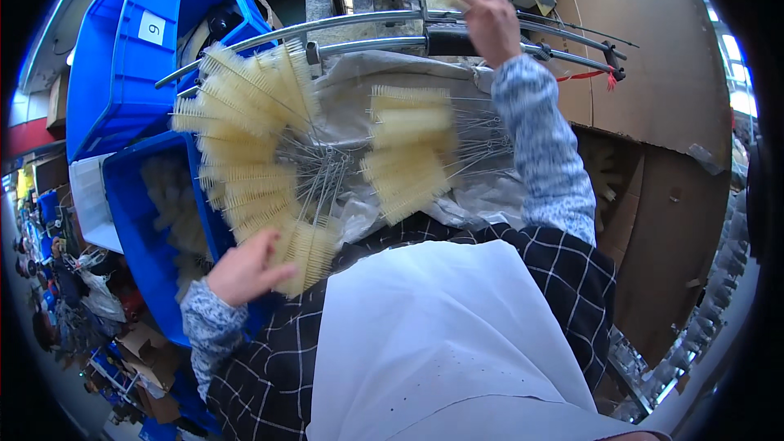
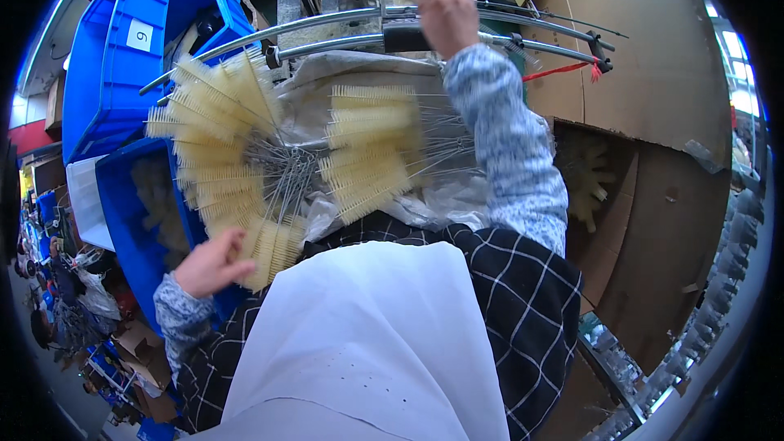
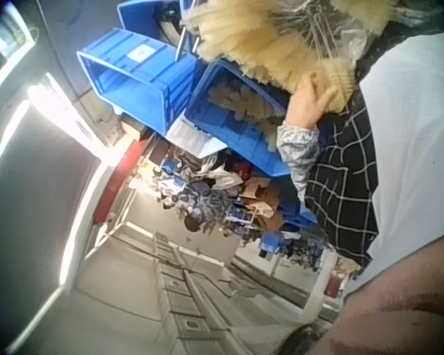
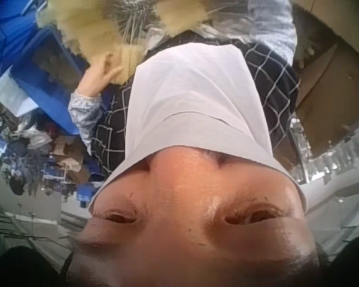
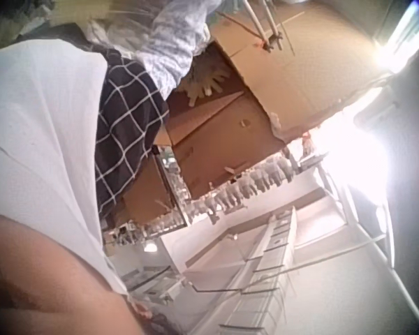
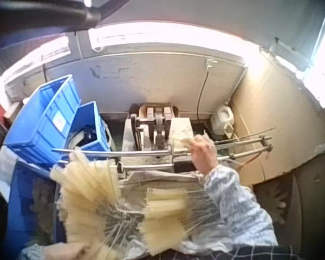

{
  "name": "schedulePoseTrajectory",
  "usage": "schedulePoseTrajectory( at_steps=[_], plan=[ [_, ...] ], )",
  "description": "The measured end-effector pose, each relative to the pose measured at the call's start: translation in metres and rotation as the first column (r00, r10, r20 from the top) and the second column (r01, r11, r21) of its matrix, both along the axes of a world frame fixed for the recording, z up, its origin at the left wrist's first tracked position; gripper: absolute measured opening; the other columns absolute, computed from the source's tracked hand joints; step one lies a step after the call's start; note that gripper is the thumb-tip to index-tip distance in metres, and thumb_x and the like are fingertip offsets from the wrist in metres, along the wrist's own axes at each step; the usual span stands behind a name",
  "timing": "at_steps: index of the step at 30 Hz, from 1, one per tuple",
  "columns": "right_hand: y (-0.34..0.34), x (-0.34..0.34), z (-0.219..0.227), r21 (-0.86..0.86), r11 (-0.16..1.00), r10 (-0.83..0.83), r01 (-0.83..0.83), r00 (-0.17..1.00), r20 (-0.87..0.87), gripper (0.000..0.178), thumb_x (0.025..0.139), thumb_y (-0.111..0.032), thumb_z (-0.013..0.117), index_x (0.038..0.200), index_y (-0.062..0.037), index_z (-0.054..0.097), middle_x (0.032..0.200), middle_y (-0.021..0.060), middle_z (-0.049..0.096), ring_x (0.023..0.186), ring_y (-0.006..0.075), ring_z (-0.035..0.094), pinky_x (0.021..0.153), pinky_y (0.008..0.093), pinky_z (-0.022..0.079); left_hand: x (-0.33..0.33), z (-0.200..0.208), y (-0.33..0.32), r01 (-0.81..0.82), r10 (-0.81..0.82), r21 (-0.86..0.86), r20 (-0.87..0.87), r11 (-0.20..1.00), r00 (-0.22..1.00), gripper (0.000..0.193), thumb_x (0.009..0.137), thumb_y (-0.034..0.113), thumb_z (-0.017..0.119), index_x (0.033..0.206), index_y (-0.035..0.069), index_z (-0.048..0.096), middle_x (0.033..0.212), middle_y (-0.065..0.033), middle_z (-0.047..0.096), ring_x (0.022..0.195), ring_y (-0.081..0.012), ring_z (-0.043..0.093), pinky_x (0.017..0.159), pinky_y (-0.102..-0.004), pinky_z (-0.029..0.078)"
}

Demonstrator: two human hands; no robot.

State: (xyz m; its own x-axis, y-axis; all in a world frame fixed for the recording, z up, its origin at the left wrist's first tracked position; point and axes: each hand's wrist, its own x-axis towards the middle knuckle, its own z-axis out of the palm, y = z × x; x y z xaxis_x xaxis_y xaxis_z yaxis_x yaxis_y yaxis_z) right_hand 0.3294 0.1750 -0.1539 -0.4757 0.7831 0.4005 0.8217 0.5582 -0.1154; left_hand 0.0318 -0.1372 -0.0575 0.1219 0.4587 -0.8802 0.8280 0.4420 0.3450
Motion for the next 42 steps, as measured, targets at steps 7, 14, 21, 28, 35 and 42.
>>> schedulePoseTrajectory(
  at_steps=[7, 14, 21, 28, 35, 42],
  plan=[
    [0.042, -0.003, -0.027, -0.049, 0.993, -0.095, 0.105, 0.980, 0.172, 0.029, 0.081, -0.013, 0.048, 0.104, -0.0256, 0.061, 0.090, 0.0025, 0.058, 0.084, 0.0202, 0.052, 0.077, 0.0345, 0.041, 0.015, -0.025, -0.040, -0.013, 0.001, 0.127, 0.094, 0.992, 0.996, 0.073, 0.068, 0.036, 0.067, 0.123, 0.006, 0.027, 0.102, -0.0300, 0.049, 0.092, -0.0391, 0.054, 0.078, -0.0386, 0.045],
    [0.043, -0.002, -0.028, -0.065, 0.993, -0.086, 0.096, 0.986, 0.145, 0.028, 0.081, -0.014, 0.051, 0.105, -0.0256, 0.060, 0.093, 0.0020, 0.058, 0.086, 0.0196, 0.051, 0.079, 0.0346, 0.040, 0.013, -0.015, -0.032, -0.055, 0.037, 0.161, 0.114, 0.985, 0.993, 0.063, 0.069, 0.026, 0.067, 0.120, 0.015, 0.032, 0.095, -0.0233, 0.054, 0.081, -0.0342, 0.057, 0.069, -0.0373, 0.046],
    [0.041, -0.006, -0.024, -0.010, 0.997, -0.073, 0.076, 0.983, 0.170, 0.025, 0.081, -0.014, 0.051, 0.102, -0.0245, 0.062, 0.091, 0.0019, 0.058, 0.085, 0.0192, 0.051, 0.079, 0.0340, 0.040, 0.007, 0.019, -0.015, -0.246, 0.214, 0.548, 0.122, 0.800, 0.969, 0.035, 0.068, 0.006, 0.061, 0.102, 0.008, 0.051, 0.093, -0.0106, 0.052, 0.066, -0.0198, 0.054, 0.059, -0.0269, 0.045],
    [0.045, -0.003, -0.025, -0.004, 1.000, -0.015, 0.016, 0.989, 0.149, 0.026, 0.083, -0.013, 0.049, 0.103, -0.0256, 0.061, 0.092, 0.0017, 0.058, 0.086, 0.0184, 0.050, 0.080, 0.0329, 0.038, -0.005, 0.045, -0.004, -0.253, 0.183, 0.654, 0.175, 0.712, 0.967, 0.034, 0.066, 0.007, 0.063, 0.098, 0.003, 0.052, 0.086, -0.0101, 0.052, 0.077, -0.0233, 0.053, 0.071, -0.0291, 0.042],
    [0.077, -0.003, -0.047, -0.009, 1.000, 0.022, -0.021, 0.979, 0.203, 0.030, 0.084, -0.014, 0.048, 0.109, -0.0266, 0.058, 0.103, -0.0029, 0.055, 0.105, 0.0172, 0.043, 0.088, 0.0355, 0.030, -0.008, 0.058, -0.002, -0.238, 0.162, 0.745, 0.175, 0.623, 0.971, 0.030, 0.064, 0.002, 0.056, 0.092, 0.000, 0.047, 0.085, -0.0124, 0.049, 0.075, -0.0250, 0.051, 0.070, -0.0294, 0.041],
    [0.059, 0.023, -0.028, -0.096, 0.960, -0.246, 0.262, 0.957, 0.154, 0.049, 0.076, -0.026, 0.057, 0.123, -0.0215, 0.042, 0.128, 0.0033, 0.035, 0.121, 0.0222, 0.028, 0.093, 0.0441, 0.024, -0.017, 0.057, 0.003, -0.217, 0.122, 0.894, 0.183, 0.391, 0.975, 0.026, 0.064, -0.003, 0.049, 0.089, 0.000, 0.049, 0.088, -0.0148, 0.051, 0.080, -0.0237, 0.052, 0.075, -0.0297, 0.041]
  ],
)
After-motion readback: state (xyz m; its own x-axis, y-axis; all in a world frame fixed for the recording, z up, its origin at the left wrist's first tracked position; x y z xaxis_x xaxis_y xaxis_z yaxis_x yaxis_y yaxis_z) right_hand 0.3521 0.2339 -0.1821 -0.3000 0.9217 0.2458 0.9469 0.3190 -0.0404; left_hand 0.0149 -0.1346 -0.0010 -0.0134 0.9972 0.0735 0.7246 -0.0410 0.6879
